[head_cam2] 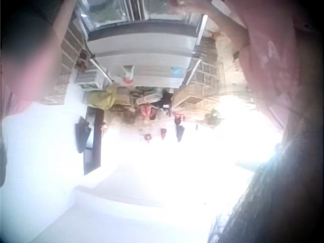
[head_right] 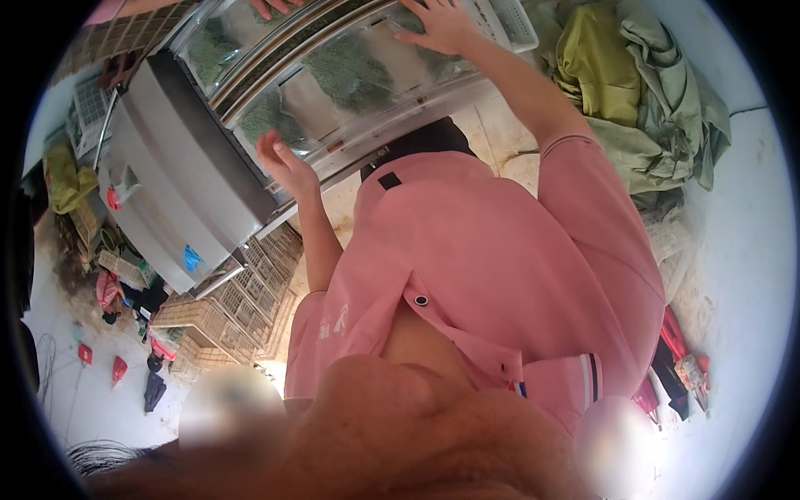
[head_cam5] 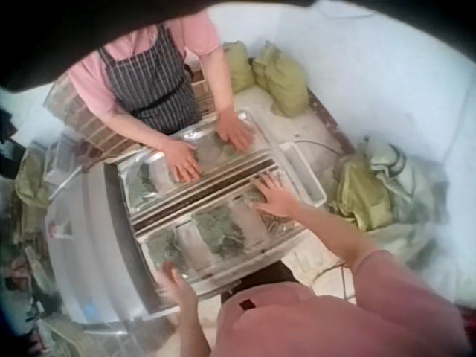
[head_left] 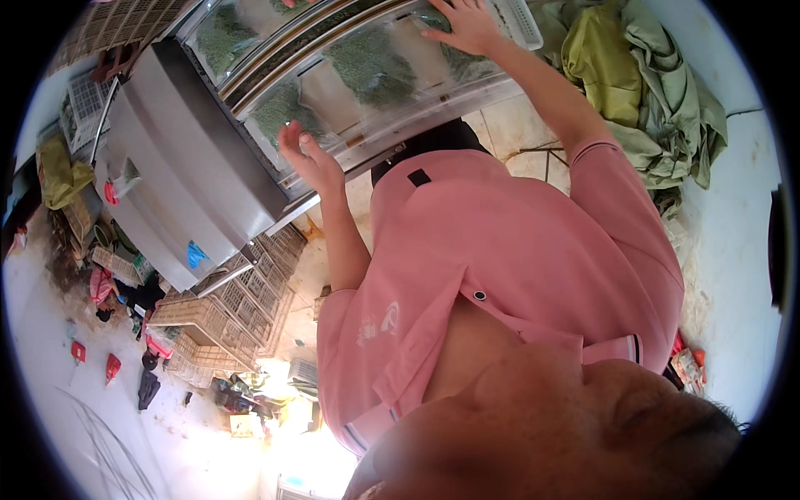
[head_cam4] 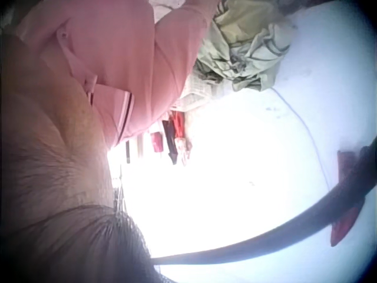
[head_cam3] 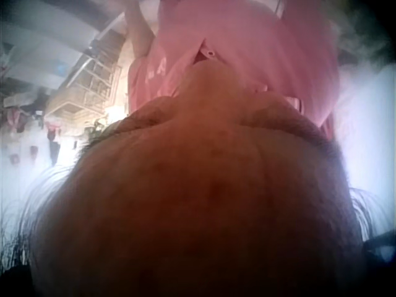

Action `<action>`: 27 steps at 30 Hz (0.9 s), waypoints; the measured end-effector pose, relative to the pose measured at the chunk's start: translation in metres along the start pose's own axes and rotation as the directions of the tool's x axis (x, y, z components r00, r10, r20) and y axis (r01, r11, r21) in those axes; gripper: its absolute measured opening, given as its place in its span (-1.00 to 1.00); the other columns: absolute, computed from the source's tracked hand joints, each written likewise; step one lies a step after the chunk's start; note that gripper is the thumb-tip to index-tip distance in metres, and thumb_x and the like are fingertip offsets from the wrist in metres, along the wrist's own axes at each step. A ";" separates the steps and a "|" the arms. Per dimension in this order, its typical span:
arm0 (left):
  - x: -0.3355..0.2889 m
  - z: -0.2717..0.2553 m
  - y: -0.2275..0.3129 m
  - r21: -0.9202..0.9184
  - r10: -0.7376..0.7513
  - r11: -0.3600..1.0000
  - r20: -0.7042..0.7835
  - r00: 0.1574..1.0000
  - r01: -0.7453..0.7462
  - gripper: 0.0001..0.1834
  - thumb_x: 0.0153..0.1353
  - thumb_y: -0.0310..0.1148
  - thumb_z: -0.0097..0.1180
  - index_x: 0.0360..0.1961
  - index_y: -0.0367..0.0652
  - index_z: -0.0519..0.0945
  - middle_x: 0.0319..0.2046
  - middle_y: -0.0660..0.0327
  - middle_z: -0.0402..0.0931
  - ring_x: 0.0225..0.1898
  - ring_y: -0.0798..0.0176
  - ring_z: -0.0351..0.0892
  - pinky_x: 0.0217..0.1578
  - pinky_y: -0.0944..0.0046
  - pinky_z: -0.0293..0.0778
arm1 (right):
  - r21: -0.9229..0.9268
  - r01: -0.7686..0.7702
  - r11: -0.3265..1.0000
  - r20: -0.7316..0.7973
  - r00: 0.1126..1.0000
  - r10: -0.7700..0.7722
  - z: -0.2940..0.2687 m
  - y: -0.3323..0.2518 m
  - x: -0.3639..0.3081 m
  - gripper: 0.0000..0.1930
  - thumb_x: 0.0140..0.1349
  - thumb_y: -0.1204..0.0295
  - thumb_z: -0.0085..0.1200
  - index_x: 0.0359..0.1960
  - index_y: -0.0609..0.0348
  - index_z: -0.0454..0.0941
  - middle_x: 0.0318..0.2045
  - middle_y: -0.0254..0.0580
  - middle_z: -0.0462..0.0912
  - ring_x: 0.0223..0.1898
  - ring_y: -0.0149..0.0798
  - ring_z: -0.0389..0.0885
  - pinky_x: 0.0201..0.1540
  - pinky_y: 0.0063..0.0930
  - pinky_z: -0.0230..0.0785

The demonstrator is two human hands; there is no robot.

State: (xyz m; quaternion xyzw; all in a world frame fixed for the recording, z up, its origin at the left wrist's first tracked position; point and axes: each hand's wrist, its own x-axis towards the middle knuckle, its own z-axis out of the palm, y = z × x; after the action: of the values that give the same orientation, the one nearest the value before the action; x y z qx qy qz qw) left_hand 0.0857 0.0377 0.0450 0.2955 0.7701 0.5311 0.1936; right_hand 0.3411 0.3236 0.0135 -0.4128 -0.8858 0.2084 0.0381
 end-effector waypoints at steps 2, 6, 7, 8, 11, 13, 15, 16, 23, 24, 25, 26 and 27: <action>-0.009 0.007 0.007 0.023 0.030 0.999 0.053 0.998 -0.031 -0.51 0.43 -0.36 -0.13 0.31 -0.33 0.21 0.18 -0.06 0.42 0.21 0.06 0.40 0.22 0.13 0.26 | 0.448 0.031 0.894 -0.128 0.991 0.030 -0.007 0.019 0.004 -0.24 0.31 0.04 0.07 0.43 0.13 0.11 0.42 0.14 0.10 0.44 0.18 0.04 0.47 -0.02 -0.12; -0.038 0.009 0.018 0.092 0.057 0.994 0.091 0.994 -0.065 -0.54 0.43 -0.36 -0.11 0.29 -0.35 0.25 0.13 -0.05 0.46 0.14 0.07 0.47 0.20 0.12 0.31 | 0.348 0.095 0.933 -0.228 0.974 -0.014 -0.053 0.020 -0.006 -0.32 0.30 0.20 0.10 0.37 0.27 0.19 0.36 0.17 0.22 0.40 0.18 0.14 0.45 -0.11 -0.04; -0.046 0.008 0.018 0.087 0.026 0.996 0.097 0.995 -0.034 -0.54 0.44 -0.36 -0.11 0.28 -0.35 0.26 0.11 -0.05 0.47 0.13 0.07 0.48 0.19 0.13 0.32 | 0.327 0.086 0.941 -0.151 0.988 -0.038 -0.066 0.010 -0.012 -0.33 0.28 0.20 0.11 0.35 0.29 0.22 0.36 0.18 0.23 0.39 0.18 0.15 0.45 -0.09 -0.04; -0.054 0.007 0.016 0.083 -0.006 0.997 0.101 0.995 -0.002 -0.55 0.44 -0.36 -0.10 0.27 -0.35 0.28 0.10 -0.05 0.48 0.12 0.08 0.49 0.18 0.13 0.33 | 0.204 0.155 0.967 -0.188 0.975 -0.117 -0.051 0.008 -0.018 -0.32 0.26 0.18 0.12 0.33 0.29 0.25 0.36 0.17 0.23 0.39 0.17 0.14 0.45 -0.07 -0.04; -0.077 0.007 0.004 0.039 -0.040 0.999 0.119 0.992 0.036 -0.58 0.44 -0.37 -0.08 0.23 -0.36 0.32 0.05 -0.04 0.51 0.08 0.09 0.52 0.13 0.14 0.38 | -0.087 0.242 0.966 -0.203 0.946 -0.255 -0.011 -0.005 -0.032 -0.30 0.20 0.12 0.16 0.29 0.28 0.31 0.36 0.14 0.24 0.40 0.16 0.12 0.44 0.00 -0.06; -0.092 0.004 0.016 0.124 -0.016 0.992 0.126 0.992 0.000 -0.61 0.44 -0.36 -0.05 0.21 -0.32 0.35 0.00 -0.01 0.55 0.01 0.10 0.57 0.06 0.15 0.44 | -0.135 0.168 0.976 -0.107 0.977 -0.183 -0.006 -0.016 -0.039 -0.28 0.17 0.06 0.17 0.28 0.26 0.33 0.35 0.12 0.25 0.41 0.15 0.10 0.44 0.04 -0.07; -0.106 -0.002 0.021 0.172 -0.032 0.985 0.139 0.990 0.008 -0.61 0.44 -0.35 -0.04 0.21 -0.29 0.36 0.00 0.01 0.56 -0.02 0.09 0.59 0.03 0.15 0.46 | -0.153 0.116 0.981 -0.048 0.991 -0.125 -0.007 -0.025 -0.040 -0.25 0.15 0.02 0.19 0.29 0.22 0.32 0.34 0.12 0.25 0.42 0.17 0.08 0.44 0.06 -0.08; -0.114 -0.005 0.020 0.182 -0.017 0.983 0.118 0.993 -0.005 -0.61 0.44 -0.33 -0.04 0.22 -0.25 0.36 -0.02 0.02 0.57 -0.05 0.09 0.61 -0.02 0.15 0.48 | -0.169 0.087 0.982 -0.027 0.995 -0.093 -0.007 -0.027 -0.039 -0.24 0.14 0.01 0.20 0.29 0.20 0.31 0.34 0.12 0.25 0.42 0.17 0.06 0.44 0.07 -0.08; -0.151 -0.038 -0.003 0.127 -0.151 0.981 0.028 0.988 0.147 -0.60 0.49 -0.30 -0.11 0.23 -0.29 0.32 -0.03 0.02 0.57 -0.09 0.17 0.65 -0.02 0.22 0.49 | -0.086 0.088 0.992 -0.098 0.991 -0.096 0.008 -0.016 -0.029 -0.27 0.19 0.13 0.19 0.37 0.07 0.23 0.39 0.06 0.17 0.42 0.20 0.05 0.45 0.09 -0.12; -0.151 -0.045 -0.009 0.115 -0.141 0.984 0.023 0.990 0.137 -0.61 0.48 -0.31 -0.10 0.23 -0.29 0.33 -0.06 0.03 0.59 -0.13 0.19 0.66 -0.08 0.23 0.51 | -0.142 0.057 0.988 -0.065 0.996 -0.067 0.009 -0.019 -0.028 -0.28 0.20 0.14 0.17 0.37 0.06 0.23 0.39 0.05 0.18 0.42 0.19 0.05 0.44 0.10 -0.10; -0.153 -0.051 -0.014 0.107 -0.140 0.985 0.011 0.990 0.138 -0.61 0.46 -0.31 -0.07 0.23 -0.27 0.34 -0.07 0.04 0.59 -0.13 0.17 0.65 -0.10 0.22 0.51 | -0.198 0.026 0.980 -0.036 0.999 -0.034 0.013 -0.021 -0.027 -0.29 0.21 0.15 0.16 0.37 0.05 0.23 0.39 0.04 0.18 0.42 0.18 0.05 0.44 0.11 -0.09; -0.155 -0.058 -0.020 0.100 -0.138 0.985 0.000 0.990 0.137 -0.60 0.45 -0.32 -0.04 0.23 -0.25 0.35 -0.08 0.05 0.60 -0.14 0.16 0.64 -0.12 0.20 0.52 | -0.254 -0.005 0.967 -0.009 1.000 0.002 0.018 -0.023 -0.026 -0.31 0.22 0.17 0.15 0.37 0.04 0.23 0.39 0.03 0.18 0.42 0.18 0.05 0.43 0.11 -0.07; -0.153 -0.064 -0.025 0.092 -0.131 0.987 -0.006 0.991 0.131 -0.60 0.43 -0.32 -0.01 0.23 -0.22 0.37 -0.09 0.06 0.61 -0.14 0.14 0.63 -0.14 0.18 0.52 | -0.261 -0.009 0.965 -0.040 0.999 -0.001 0.027 -0.016 -0.021 -0.32 0.23 0.18 0.14 0.38 0.03 0.23 0.38 0.02 0.19 0.42 0.17 0.06 0.43 0.11 -0.05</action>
State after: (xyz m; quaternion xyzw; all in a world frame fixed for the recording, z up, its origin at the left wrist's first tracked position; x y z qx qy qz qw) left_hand 0.1551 -0.1147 0.0425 0.2529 0.8117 0.4810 0.2143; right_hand 0.3371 0.2896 -0.0022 -0.4200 -0.9038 0.0819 0.0006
